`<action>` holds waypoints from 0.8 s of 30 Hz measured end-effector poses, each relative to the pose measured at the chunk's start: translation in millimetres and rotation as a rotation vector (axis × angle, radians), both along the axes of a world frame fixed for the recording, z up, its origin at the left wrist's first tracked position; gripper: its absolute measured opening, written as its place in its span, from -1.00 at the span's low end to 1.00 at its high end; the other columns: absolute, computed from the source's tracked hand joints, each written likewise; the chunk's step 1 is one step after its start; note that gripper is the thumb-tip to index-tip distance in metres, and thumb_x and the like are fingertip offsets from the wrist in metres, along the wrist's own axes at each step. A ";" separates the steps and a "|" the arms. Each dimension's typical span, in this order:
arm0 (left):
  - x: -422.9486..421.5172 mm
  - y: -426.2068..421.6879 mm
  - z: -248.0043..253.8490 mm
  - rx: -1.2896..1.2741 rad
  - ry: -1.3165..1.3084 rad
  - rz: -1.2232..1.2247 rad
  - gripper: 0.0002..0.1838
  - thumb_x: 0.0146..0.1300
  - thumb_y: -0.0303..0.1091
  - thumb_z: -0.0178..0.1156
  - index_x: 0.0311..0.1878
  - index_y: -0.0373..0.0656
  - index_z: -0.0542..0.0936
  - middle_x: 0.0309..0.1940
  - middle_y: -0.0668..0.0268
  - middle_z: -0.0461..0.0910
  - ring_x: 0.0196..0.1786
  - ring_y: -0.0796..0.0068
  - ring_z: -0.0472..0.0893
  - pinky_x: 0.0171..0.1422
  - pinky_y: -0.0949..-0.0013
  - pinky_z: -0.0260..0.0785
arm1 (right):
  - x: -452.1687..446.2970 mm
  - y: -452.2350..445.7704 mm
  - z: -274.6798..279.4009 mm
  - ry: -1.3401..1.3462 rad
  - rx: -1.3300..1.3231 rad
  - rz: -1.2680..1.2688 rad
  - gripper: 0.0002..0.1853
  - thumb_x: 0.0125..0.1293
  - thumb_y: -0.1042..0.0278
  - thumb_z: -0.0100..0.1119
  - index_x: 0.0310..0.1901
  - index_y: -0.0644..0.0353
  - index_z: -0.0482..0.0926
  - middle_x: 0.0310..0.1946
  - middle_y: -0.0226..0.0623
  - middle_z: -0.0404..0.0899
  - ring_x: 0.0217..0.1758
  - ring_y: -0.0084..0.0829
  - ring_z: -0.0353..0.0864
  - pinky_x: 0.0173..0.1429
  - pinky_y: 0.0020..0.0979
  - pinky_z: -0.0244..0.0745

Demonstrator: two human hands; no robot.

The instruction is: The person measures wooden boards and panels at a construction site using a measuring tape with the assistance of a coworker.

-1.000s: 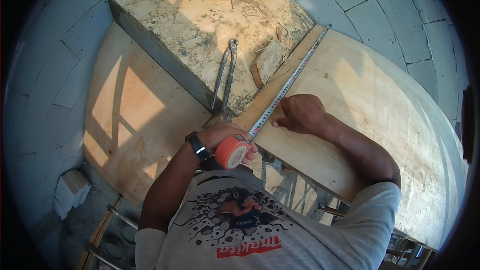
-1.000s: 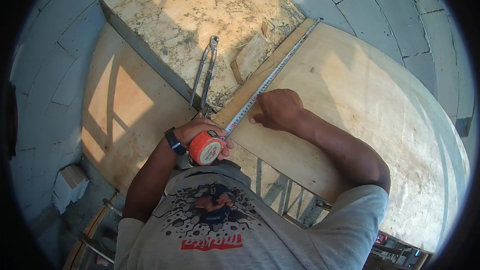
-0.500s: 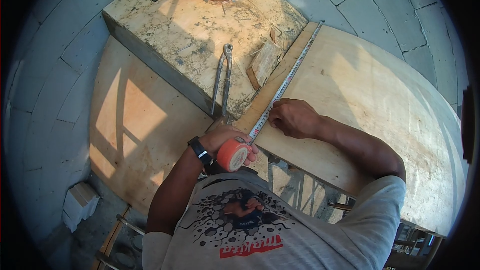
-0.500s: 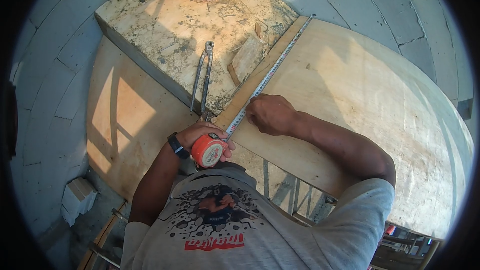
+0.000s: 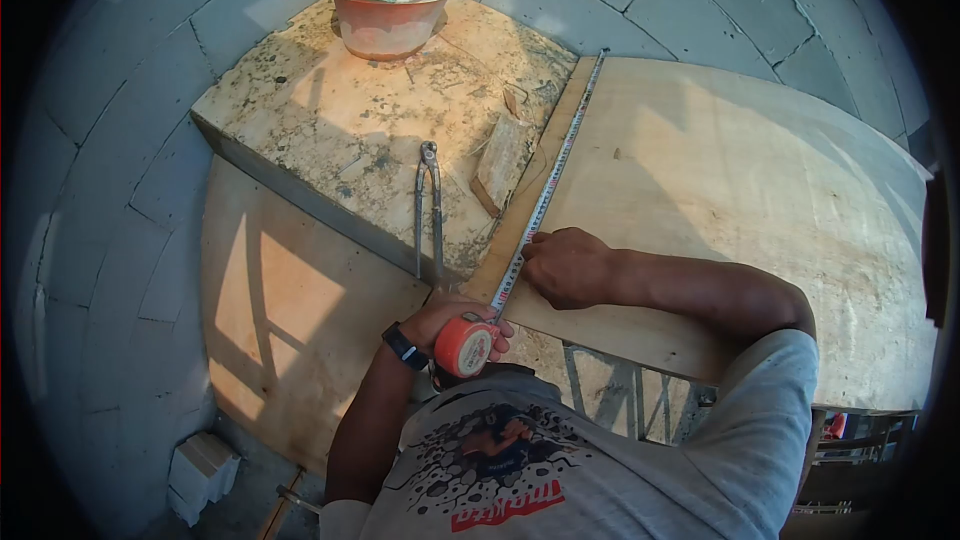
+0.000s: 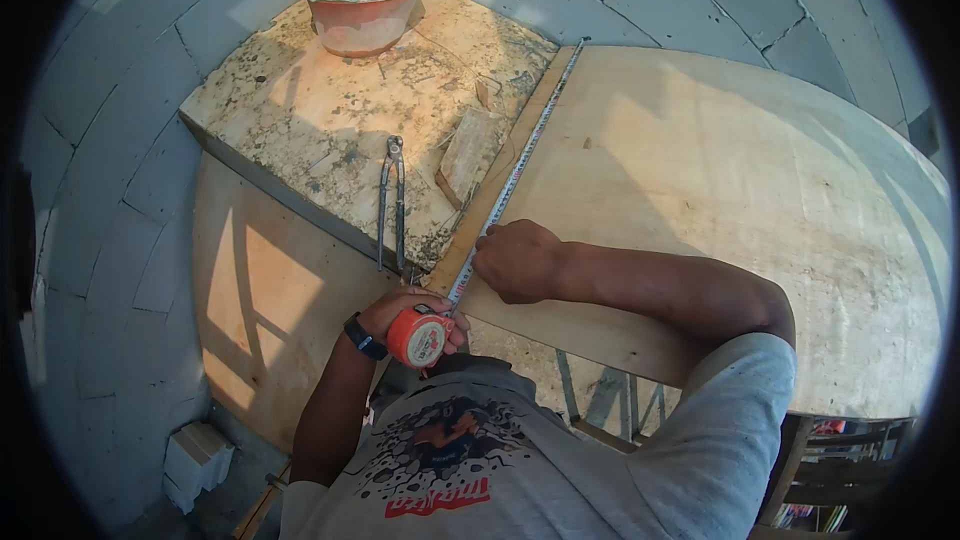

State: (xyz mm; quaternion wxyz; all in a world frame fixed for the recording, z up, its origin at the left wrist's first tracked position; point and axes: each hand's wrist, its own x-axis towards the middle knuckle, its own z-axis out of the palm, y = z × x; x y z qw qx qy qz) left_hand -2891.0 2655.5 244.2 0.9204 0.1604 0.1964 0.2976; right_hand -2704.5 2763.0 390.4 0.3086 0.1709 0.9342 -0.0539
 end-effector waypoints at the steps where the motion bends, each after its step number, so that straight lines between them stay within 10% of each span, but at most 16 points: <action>1: -0.3 0.1 -0.8 0.009 0.005 -0.010 -0.58 0.46 -0.29 0.06 0.06 -0.57 0.56 -0.22 -0.13 0.70 -0.24 0.12 0.77 -0.12 0.26 0.67 | -0.4 0.3 0.7 -0.002 -0.004 0.001 -0.83 0.22 0.40 0.12 -0.27 0.29 0.64 -0.14 -0.09 0.63 0.13 -0.11 0.59 0.12 -0.17 0.59; 16: -1.0 4.2 -8.3 0.025 0.008 -0.084 -0.56 0.49 -0.24 0.01 0.09 -0.53 0.56 -0.19 -0.11 0.69 -0.21 0.15 0.76 -0.14 0.26 0.66 | -10.7 5.7 2.7 -0.056 -0.040 -0.056 -0.81 0.17 0.38 0.16 -0.33 0.33 0.69 -0.27 -0.01 0.72 -0.12 -0.08 0.73 -0.07 -0.17 0.63; 19: -1.0 2.9 -5.1 0.034 0.004 -0.078 -0.57 0.49 -0.24 0.00 0.07 -0.52 0.56 -0.19 -0.09 0.69 -0.21 0.16 0.76 -0.15 0.26 0.65 | -28.8 9.9 35.0 -0.265 -0.122 -0.175 -0.72 0.29 0.19 0.19 -0.20 0.27 0.67 -0.18 -0.04 0.67 0.01 -0.05 0.66 0.08 -0.12 0.58; 24: 0.6 -33.4 -9.0 0.117 0.036 0.028 -0.60 0.50 -0.24 -0.02 0.03 -0.46 0.57 -0.25 0.01 0.69 -0.22 0.22 0.75 -0.09 0.28 0.61 | -49.1 36.0 110.6 0.155 -0.071 -0.160 -0.46 0.35 -0.01 0.23 0.19 0.22 0.54 -0.20 -0.07 0.68 -0.06 -0.05 0.67 0.05 -0.13 0.54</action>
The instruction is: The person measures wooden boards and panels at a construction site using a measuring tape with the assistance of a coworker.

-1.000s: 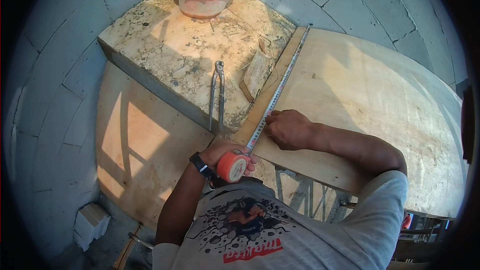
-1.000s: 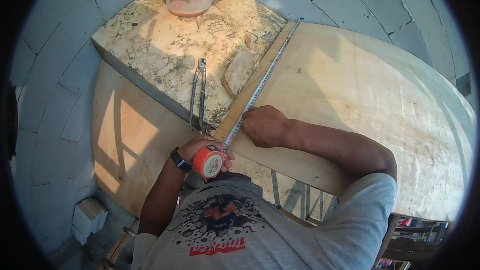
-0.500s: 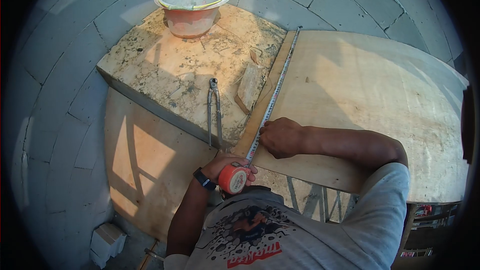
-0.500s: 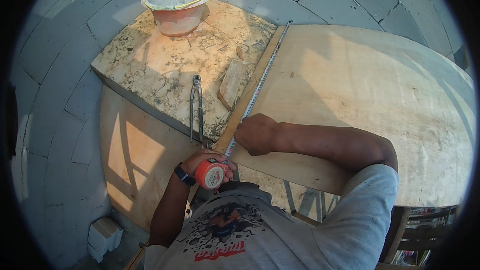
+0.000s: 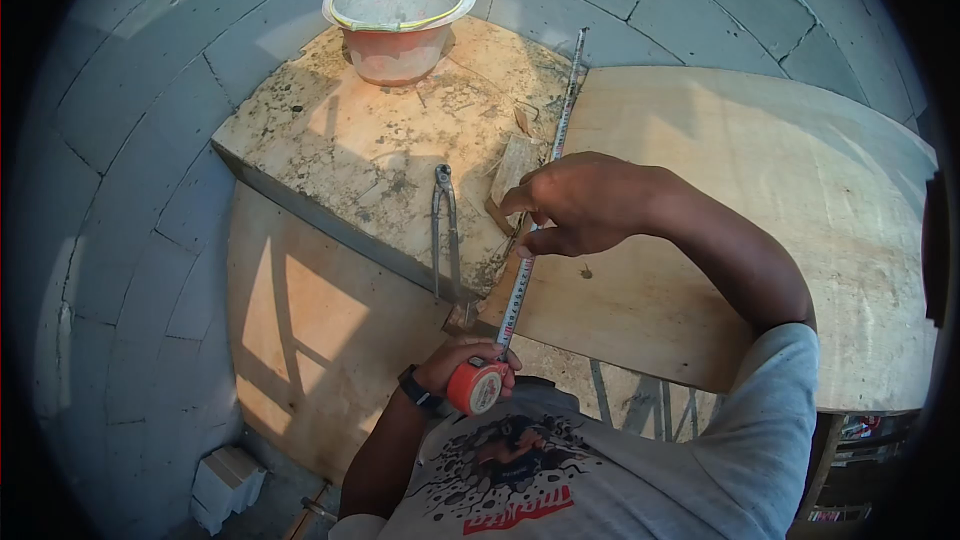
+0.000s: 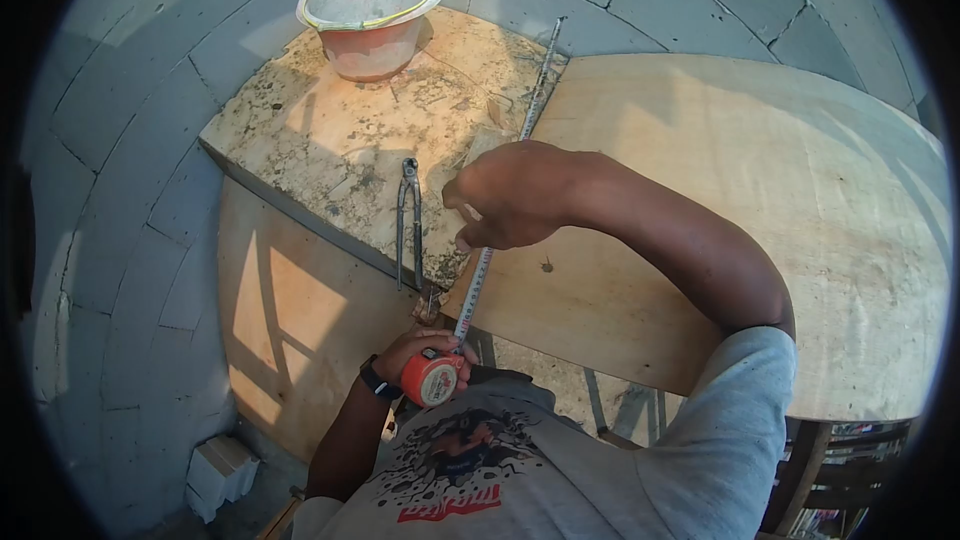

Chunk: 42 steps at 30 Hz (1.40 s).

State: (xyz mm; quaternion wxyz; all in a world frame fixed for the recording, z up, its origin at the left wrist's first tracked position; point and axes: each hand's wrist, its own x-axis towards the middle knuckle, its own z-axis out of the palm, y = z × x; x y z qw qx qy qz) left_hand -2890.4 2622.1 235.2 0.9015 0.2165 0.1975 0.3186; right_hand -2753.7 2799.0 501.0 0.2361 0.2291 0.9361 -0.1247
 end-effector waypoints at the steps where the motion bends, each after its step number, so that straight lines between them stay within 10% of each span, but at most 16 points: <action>1: -0.8 -13.8 2.9 0.018 0.033 0.019 -0.61 0.50 -0.23 -0.03 0.02 -0.44 0.57 -0.26 0.03 0.68 -0.22 0.23 0.74 -0.07 0.29 0.60 | -7.3 0.4 17.8 0.092 0.049 -0.037 -0.47 0.35 0.00 0.24 0.20 0.20 0.55 -0.21 -0.09 0.68 -0.09 -0.07 0.67 0.04 -0.14 0.54; 10: 6.6 -80.0 -15.3 0.159 0.230 0.291 -0.61 0.59 -0.11 -0.07 0.01 -0.25 0.58 -0.28 0.32 0.62 -0.16 0.56 0.62 0.00 0.43 0.46 | -87.0 -2.3 96.9 0.948 0.280 0.169 -0.51 0.32 0.01 0.34 0.07 0.28 0.65 -0.31 -0.31 0.69 -0.24 -0.49 0.63 -0.07 -0.36 0.53; 13: 7.4 -102.8 -28.8 0.155 0.298 0.424 -0.59 0.59 -0.08 -0.08 0.01 -0.26 0.58 -0.27 0.33 0.61 -0.16 0.59 0.60 0.01 0.43 0.45 | -106.6 -13.4 102.7 1.306 -0.014 -0.203 -0.60 0.34 0.28 0.36 0.11 0.32 0.57 -0.13 -0.19 0.67 -0.07 -0.44 0.62 0.07 -0.41 0.54; 20: -7.8 -174.6 -40.1 0.011 0.394 0.795 -0.59 0.60 -0.08 -0.10 -0.02 -0.25 0.58 -0.25 0.33 0.60 -0.14 0.59 0.59 0.01 0.45 0.45 | -143.9 -49.0 -32.6 2.174 -0.588 -0.573 -0.76 0.44 0.28 0.20 -0.14 0.34 0.60 -0.37 -0.29 0.60 -0.28 -0.52 0.54 -0.11 -0.49 0.44; 25: -31.1 -245.7 -50.7 -0.105 0.531 1.113 -0.59 0.60 -0.07 -0.09 -0.04 -0.24 0.56 -0.24 0.36 0.59 -0.17 0.61 0.59 0.01 0.46 0.46 | -106.7 -193.4 -195.2 1.245 -0.730 -0.156 -0.92 0.33 0.51 0.27 -0.22 0.32 0.58 -0.50 -0.32 0.52 -0.46 -0.56 0.46 -0.30 -0.50 0.38; 30: -58.3 -302.3 -70.6 -0.239 0.625 1.294 -0.61 0.59 -0.07 -0.06 -0.08 -0.22 0.57 -0.28 0.35 0.60 -0.24 0.62 0.57 -0.09 0.47 0.45 | -7.2 -242.5 -361.6 0.003 -0.724 0.040 -0.52 0.49 -0.06 0.03 -0.11 0.28 0.66 -0.27 -0.02 0.66 -0.16 -0.16 0.67 -0.03 -0.24 0.51; 42: -80.2 -322.8 -112.4 -0.176 0.657 1.064 -0.58 0.58 -0.05 -0.04 -0.08 -0.25 0.59 -0.28 0.32 0.62 -0.22 0.59 0.59 -0.04 0.45 0.48 | 23.1 -280.4 -403.8 -0.033 -0.763 -0.230 -0.56 0.38 -0.01 0.11 -0.05 0.24 0.68 -0.15 0.04 0.68 -0.07 -0.04 0.68 0.06 -0.17 0.53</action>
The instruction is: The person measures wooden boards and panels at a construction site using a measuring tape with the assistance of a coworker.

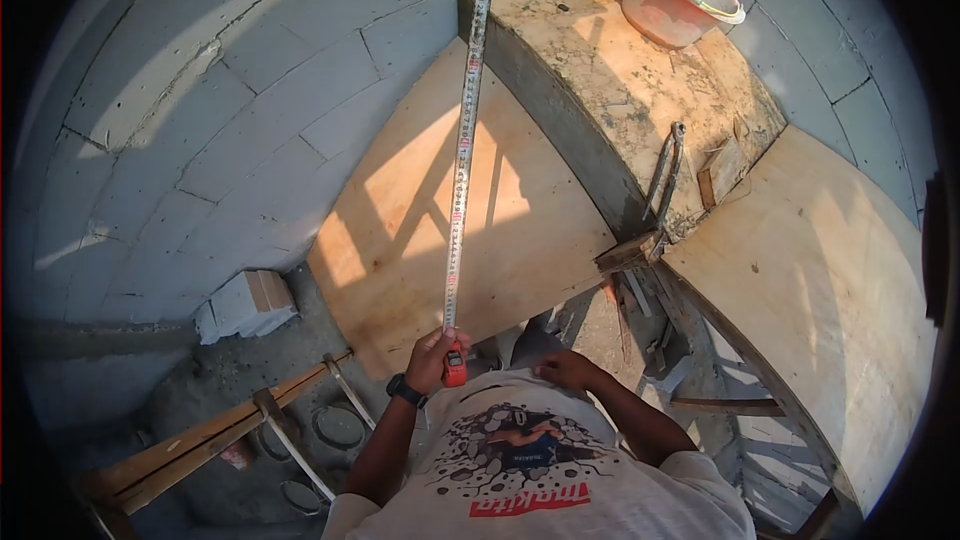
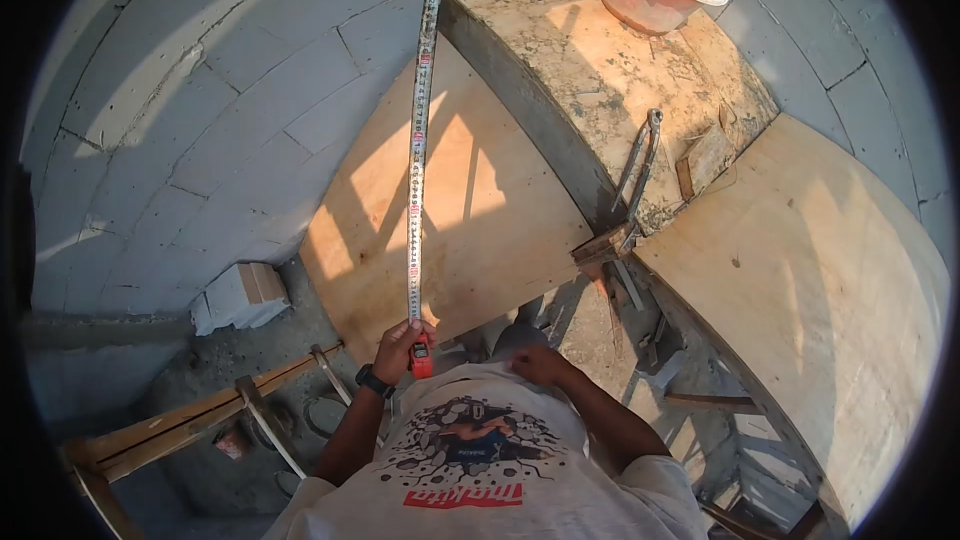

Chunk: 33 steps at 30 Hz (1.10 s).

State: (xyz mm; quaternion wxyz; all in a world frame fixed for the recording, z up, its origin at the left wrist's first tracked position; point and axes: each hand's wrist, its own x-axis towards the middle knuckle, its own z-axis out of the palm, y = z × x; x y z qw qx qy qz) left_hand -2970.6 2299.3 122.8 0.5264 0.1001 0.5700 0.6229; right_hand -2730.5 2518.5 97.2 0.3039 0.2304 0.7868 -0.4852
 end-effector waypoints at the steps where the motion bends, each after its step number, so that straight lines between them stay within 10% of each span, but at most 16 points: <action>1: -0.8 0.5 -1.0 -0.015 -0.013 -0.041 -0.57 0.58 -0.05 -0.04 -0.06 -0.26 0.59 -0.26 0.31 0.62 -0.21 0.59 0.60 -0.03 0.45 0.48 | 3.1 0.9 -22.9 -0.045 0.087 -0.057 -0.55 0.36 -0.03 0.11 -0.06 0.24 0.68 -0.15 0.06 0.68 -0.06 -0.02 0.68 0.07 -0.16 0.53; 7: -4.3 -2.9 -13.8 -0.056 -0.023 -0.256 -0.57 0.58 -0.07 -0.05 -0.01 -0.29 0.59 -0.23 0.28 0.63 -0.19 0.57 0.60 -0.03 0.44 0.47 | 70.8 -16.9 -134.3 -0.036 0.322 -0.180 -0.64 0.32 0.16 0.07 -0.16 0.33 0.67 -0.23 0.10 0.68 -0.15 -0.01 0.68 -0.08 -0.14 0.55; 9: -9.1 2.3 -10.0 -0.057 -0.018 -0.329 -0.56 0.58 -0.07 -0.05 0.00 -0.30 0.59 -0.22 0.28 0.64 -0.18 0.58 0.61 -0.02 0.45 0.47 | 50.8 0.7 -51.0 -0.294 -0.150 -0.328 -0.82 0.27 0.43 0.11 -0.22 0.21 0.70 -0.44 -0.33 0.63 -0.41 -0.55 0.56 -0.41 -0.41 0.43; 11: -11.3 7.3 -11.9 -0.071 0.002 -0.368 -0.56 0.59 -0.06 -0.06 0.00 -0.30 0.59 -0.20 0.28 0.64 -0.17 0.59 0.60 -0.01 0.47 0.47 | 56.1 2.6 -38.8 -0.381 -0.481 -0.448 -0.84 0.25 0.39 0.20 -0.18 0.18 0.69 -0.45 -0.42 0.62 -0.46 -0.60 0.50 -0.41 -0.47 0.38; 21: -24.1 29.4 -18.6 -0.094 -0.025 -0.373 -0.52 0.58 -0.02 -0.06 0.01 -0.32 0.59 -0.20 0.28 0.63 -0.14 0.56 0.61 0.02 0.45 0.48 | 20.6 -13.0 -31.6 -0.222 -0.535 -0.357 -0.67 0.26 0.02 0.42 -0.17 0.09 0.61 -0.45 -0.52 0.57 -0.45 -0.63 0.52 -0.39 -0.51 0.43; 26: -31.6 23.8 -32.7 -0.111 0.006 -0.384 -0.52 0.57 -0.02 -0.05 0.01 -0.32 0.59 -0.20 0.27 0.63 -0.15 0.55 0.61 0.03 0.44 0.48 | 14.7 -0.3 -4.7 -0.183 -1.086 -0.588 -0.47 0.43 -0.19 0.13 -0.05 0.23 0.65 -0.44 -0.47 0.62 -0.54 -0.63 0.49 -0.44 -0.57 0.33; 33: -38.7 14.7 -37.0 -0.146 0.022 -0.333 -0.49 0.55 0.03 -0.04 -0.03 -0.32 0.59 -0.21 0.27 0.62 -0.17 0.55 0.60 0.00 0.44 0.48 | 8.7 -8.5 -47.5 -0.260 -0.762 -0.244 -0.66 0.36 0.07 0.28 -0.10 0.21 0.69 -0.38 -0.52 0.65 -0.44 -0.70 0.49 -0.41 -0.55 0.34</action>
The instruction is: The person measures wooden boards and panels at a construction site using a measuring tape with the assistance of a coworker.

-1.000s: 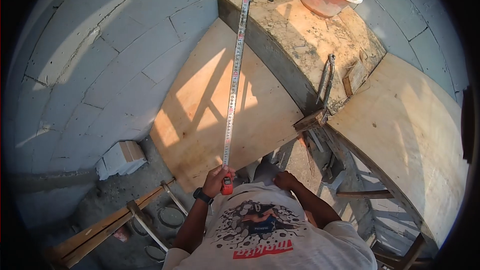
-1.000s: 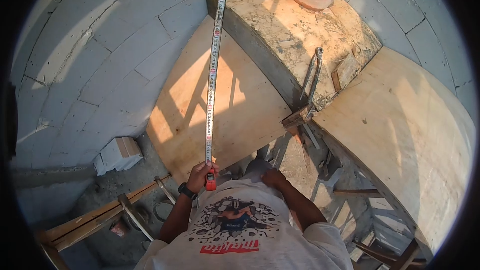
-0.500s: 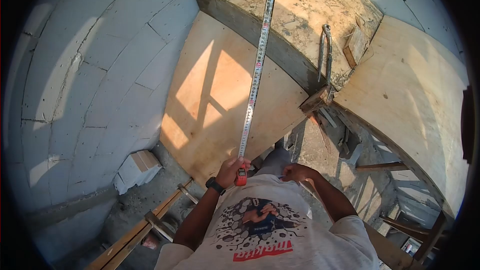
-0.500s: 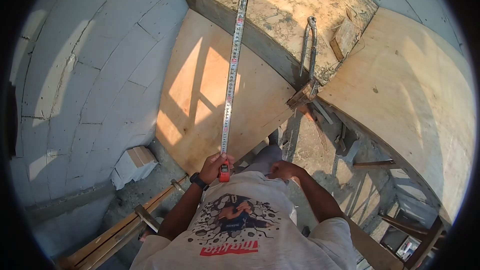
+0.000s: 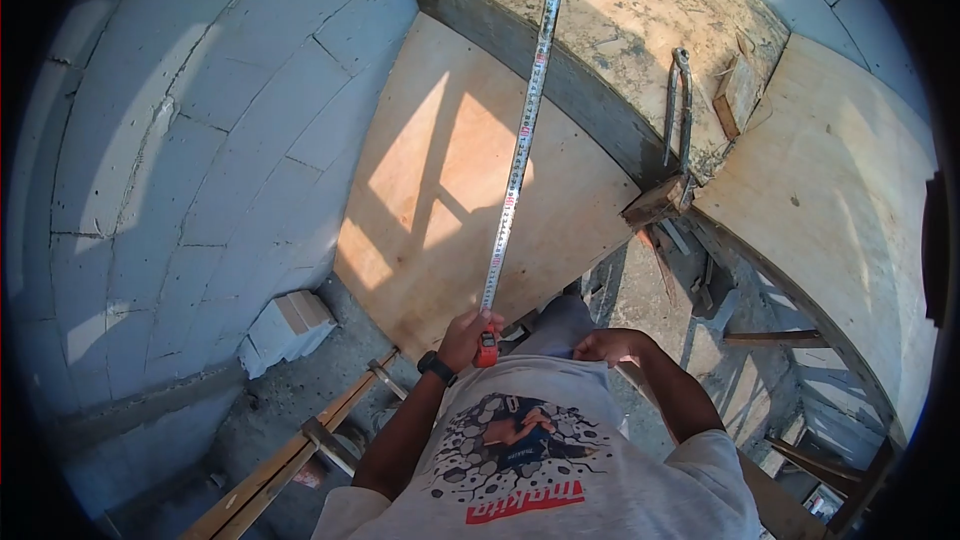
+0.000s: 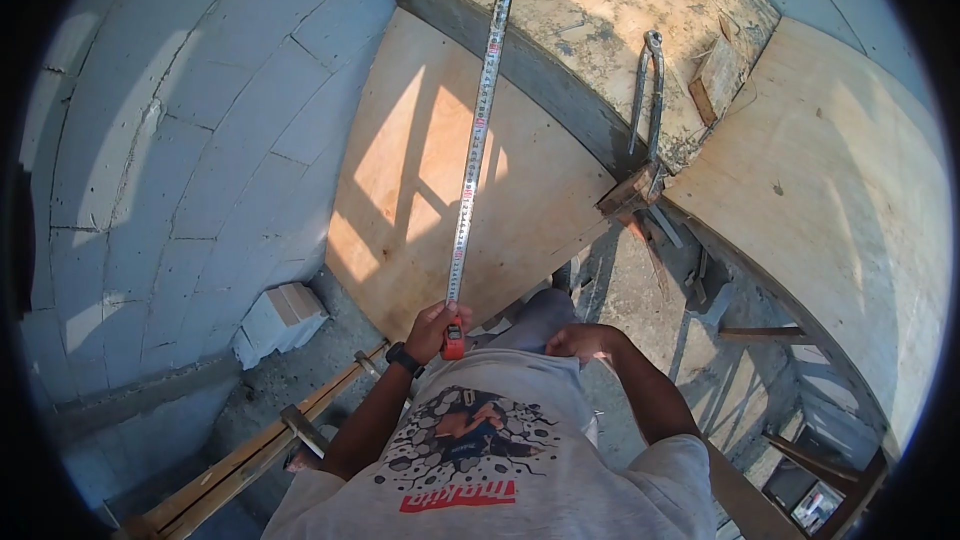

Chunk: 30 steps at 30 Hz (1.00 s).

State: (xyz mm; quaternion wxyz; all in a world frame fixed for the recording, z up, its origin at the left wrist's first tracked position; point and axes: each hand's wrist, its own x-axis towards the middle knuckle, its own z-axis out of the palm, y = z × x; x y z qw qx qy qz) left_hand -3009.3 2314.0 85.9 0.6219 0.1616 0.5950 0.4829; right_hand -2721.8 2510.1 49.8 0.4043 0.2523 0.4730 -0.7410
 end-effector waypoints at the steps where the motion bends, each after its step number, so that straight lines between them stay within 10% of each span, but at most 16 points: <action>1: -0.8 -2.0 0.8 0.000 0.001 0.014 -0.49 0.55 0.03 -0.04 -0.03 -0.32 0.59 -0.22 0.27 0.62 -0.18 0.55 0.60 -0.01 0.44 0.48 | 1.8 5.5 -6.2 0.037 -0.084 0.037 -0.64 0.35 0.08 0.30 -0.04 0.23 0.67 -0.33 -0.49 0.66 -0.40 -0.67 0.53 -0.37 -0.52 0.42; 6: -8.7 -10.0 6.0 -0.046 -0.029 0.015 -0.48 0.55 0.04 -0.05 -0.04 -0.33 0.60 -0.22 0.25 0.63 -0.19 0.54 0.61 -0.01 0.44 0.48 | -14.3 -16.0 -16.9 0.128 -0.543 -0.706 -0.63 0.26 0.37 0.38 0.08 0.28 0.63 0.00 -0.24 0.70 0.00 -0.41 0.70 0.16 -0.32 0.59; 10: -6.4 -17.6 9.0 -0.053 -0.069 -0.049 -0.52 0.56 -0.01 -0.04 -0.05 -0.31 0.61 -0.27 0.26 0.65 -0.24 0.55 0.61 -0.06 0.45 0.49 | -79.0 -39.5 2.2 0.209 -0.962 -1.018 -0.13 0.39 -0.52 -0.28 0.30 0.16 0.47 0.12 -0.16 0.64 0.06 -0.26 0.64 0.14 -0.22 0.52; 11: -3.3 -18.9 11.0 -0.054 -0.076 -0.071 -0.55 0.56 -0.04 -0.03 -0.04 -0.30 0.62 -0.29 0.27 0.65 -0.26 0.56 0.61 -0.09 0.45 0.49 | -89.0 -39.7 1.6 0.145 -0.770 -1.083 -0.18 0.41 -0.48 -0.21 0.29 0.15 0.48 0.11 -0.22 0.63 0.00 -0.32 0.63 0.03 -0.28 0.51; 19: 18.8 -20.3 9.5 -0.094 -0.096 -0.018 -0.49 0.56 0.01 -0.05 -0.06 -0.34 0.61 -0.29 0.26 0.64 -0.22 0.55 0.61 -0.03 0.46 0.46 | -87.7 -2.5 -5.6 0.097 0.348 -0.373 -0.59 0.49 -0.03 0.07 0.00 0.18 0.61 -0.22 -0.39 0.64 -0.22 -0.47 0.63 -0.15 -0.30 0.55; 25: 27.8 -37.7 -5.4 -0.096 -0.043 0.096 -0.53 0.57 -0.03 -0.03 -0.06 -0.30 0.61 -0.31 0.29 0.64 -0.25 0.57 0.61 -0.05 0.46 0.48 | -50.2 35.5 34.7 0.256 0.570 0.388 -0.42 0.24 -0.18 0.34 -0.10 0.31 0.69 -0.29 -0.14 0.69 -0.20 -0.31 0.64 -0.05 -0.31 0.51; 28: 37.4 -36.9 -2.5 -0.110 -0.024 0.147 -0.55 0.56 -0.04 -0.01 -0.05 -0.29 0.62 -0.28 0.29 0.65 -0.24 0.56 0.62 -0.02 0.44 0.50 | -49.7 65.6 29.7 0.194 0.318 0.374 -0.49 0.27 -0.12 0.34 -0.13 0.29 0.70 -0.21 -0.19 0.70 -0.14 -0.36 0.66 0.01 -0.34 0.52; 30: 47.8 -32.9 3.8 -0.100 -0.023 0.169 -0.57 0.56 -0.06 0.00 -0.04 -0.29 0.63 -0.26 0.29 0.66 -0.22 0.56 0.63 0.00 0.43 0.51 | -41.9 83.6 23.2 0.062 -0.114 -0.070 -0.61 0.38 0.07 0.28 0.02 0.24 0.64 -0.09 -0.29 0.69 -0.09 -0.43 0.66 0.07 -0.34 0.52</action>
